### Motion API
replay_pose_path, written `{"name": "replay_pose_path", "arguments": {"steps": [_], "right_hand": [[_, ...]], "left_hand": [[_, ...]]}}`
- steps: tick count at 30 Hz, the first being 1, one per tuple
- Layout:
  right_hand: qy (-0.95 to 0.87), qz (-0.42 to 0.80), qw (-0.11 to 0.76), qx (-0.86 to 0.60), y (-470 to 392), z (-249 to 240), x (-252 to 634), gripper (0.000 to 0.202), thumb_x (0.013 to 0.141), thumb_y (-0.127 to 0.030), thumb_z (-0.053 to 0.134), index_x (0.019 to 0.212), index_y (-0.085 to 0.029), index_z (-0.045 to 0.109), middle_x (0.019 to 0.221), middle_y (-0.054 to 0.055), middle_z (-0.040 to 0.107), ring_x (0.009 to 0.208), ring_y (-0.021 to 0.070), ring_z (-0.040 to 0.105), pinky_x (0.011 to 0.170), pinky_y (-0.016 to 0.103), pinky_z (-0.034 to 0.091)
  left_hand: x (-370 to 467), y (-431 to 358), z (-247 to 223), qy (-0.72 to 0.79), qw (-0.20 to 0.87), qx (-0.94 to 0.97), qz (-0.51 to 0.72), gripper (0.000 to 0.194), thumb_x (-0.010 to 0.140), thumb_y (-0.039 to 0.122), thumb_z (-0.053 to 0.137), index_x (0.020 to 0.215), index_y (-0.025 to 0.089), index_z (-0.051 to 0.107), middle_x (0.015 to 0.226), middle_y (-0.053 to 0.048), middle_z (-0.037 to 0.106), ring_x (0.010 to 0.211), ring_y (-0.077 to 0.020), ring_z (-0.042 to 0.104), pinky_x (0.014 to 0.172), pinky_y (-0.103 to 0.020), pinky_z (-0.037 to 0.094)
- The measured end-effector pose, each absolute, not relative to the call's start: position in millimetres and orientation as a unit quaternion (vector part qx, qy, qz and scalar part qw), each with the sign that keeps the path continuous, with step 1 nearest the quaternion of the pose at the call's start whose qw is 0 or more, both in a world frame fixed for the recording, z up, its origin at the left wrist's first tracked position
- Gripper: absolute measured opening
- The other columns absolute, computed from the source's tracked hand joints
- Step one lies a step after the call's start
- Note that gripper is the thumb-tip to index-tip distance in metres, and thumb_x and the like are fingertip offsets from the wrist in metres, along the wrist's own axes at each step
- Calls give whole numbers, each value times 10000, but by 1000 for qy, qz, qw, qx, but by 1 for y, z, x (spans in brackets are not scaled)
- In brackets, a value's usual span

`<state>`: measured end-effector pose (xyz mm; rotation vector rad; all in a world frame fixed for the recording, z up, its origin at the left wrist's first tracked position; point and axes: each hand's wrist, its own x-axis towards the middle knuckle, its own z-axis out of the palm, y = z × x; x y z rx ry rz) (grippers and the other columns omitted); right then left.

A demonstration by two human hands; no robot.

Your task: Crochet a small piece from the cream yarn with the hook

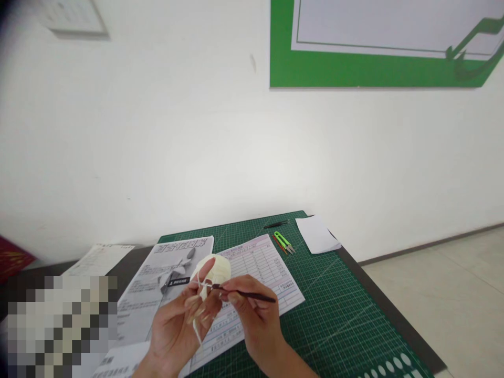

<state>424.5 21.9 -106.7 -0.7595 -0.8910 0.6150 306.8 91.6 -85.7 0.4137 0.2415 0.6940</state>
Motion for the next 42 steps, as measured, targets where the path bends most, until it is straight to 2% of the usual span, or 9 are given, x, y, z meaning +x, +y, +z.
{"name": "replay_pose_path", "arguments": {"steps": [5, 11, 19, 24, 28, 31, 34, 42], "right_hand": [[-317, 384, 809, -311, 24, -112, 429, 112, 776, -258, 655, 869, -211, 697, 745, 11, 721, 653, 124, 641, 648, 239, 508], [-283, 404, 815, -305, 23, -108, 432, 101, 749, -261, 686, 824, -195, 704, 717, 9, 723, 639, 113, 647, 629, 214, 515], [-272, 418, 816, -293, 23, -104, 436, 102, 722, -266, 713, 786, -186, 712, 696, 2, 716, 610, 105, 653, 601, 193, 521], [-269, 438, 812, -276, 22, -98, 439, 112, 701, -251, 732, 754, -155, 711, 651, 13, 710, 582, 103, 648, 585, 186, 529], [-204, 528, 786, -248, 26, -100, 440, 128, 733, -239, 702, 763, -114, 698, 545, 16, 684, 465, 82, 618, 485, 161, 534], [-137, 589, 762, -233, 30, -105, 439, 137, 748, -221, 687, 792, -91, 689, 545, 17, 682, 433, 66, 605, 459, 156, 553], [-121, 607, 750, -233, 33, -108, 436, 145, 762, -202, 673, 832, -75, 680, 601, 46, 707, 473, 76, 633, 492, 170, 574], [-145, 584, 763, -237, 31, -104, 432, 145, 779, -221, 659, 847, -94, 669, 620, 41, 704, 508, 84, 639, 513, 182, 581]], "left_hand": [[299, 101, -89, 99, 900, 255, 340, 492, 623, 56, 595, 1104, 154, 629, 589, -10, 576, 554, -113, 499, 523, -219, 406], [297, 103, -90, 81, 901, 263, 336, 500, 603, 74, 610, 1099, 126, 632, 577, -14, 573, 531, -112, 479, 476, -213, 352], [295, 105, -85, 66, 910, 250, 325, 492, 555, 69, 636, 1046, 87, 659, 538, -1, 578, 477, -97, 476, 473, -216, 342], [294, 107, -84, 71, 906, 256, 331, 413, 570, 75, 641, 979, 95, 692, 506, 14, 573, 478, -88, 484, 486, -207, 353], [295, 106, -84, 97, 871, 333, 348, 307, 603, 108, 676, 907, 122, 718, 538, 4, 600, 532, -90, 494, 535, -209, 365], [297, 104, -84, 104, 825, 425, 358, 347, 652, 98, 664, 996, 142, 690, 486, 21, 540, 537, -112, 501, 523, -230, 355], [301, 100, -85, 122, 776, 500, 364, 396, 685, 112, 653, 1075, 186, 651, 531, 26, 524, 555, -128, 513, 493, -241, 348], [306, 96, -86, 129, 778, 497, 361, 392, 701, 147, 645, 1091, 192, 634, 511, 28, 528, 563, -132, 495, 515, -260, 344]]}}
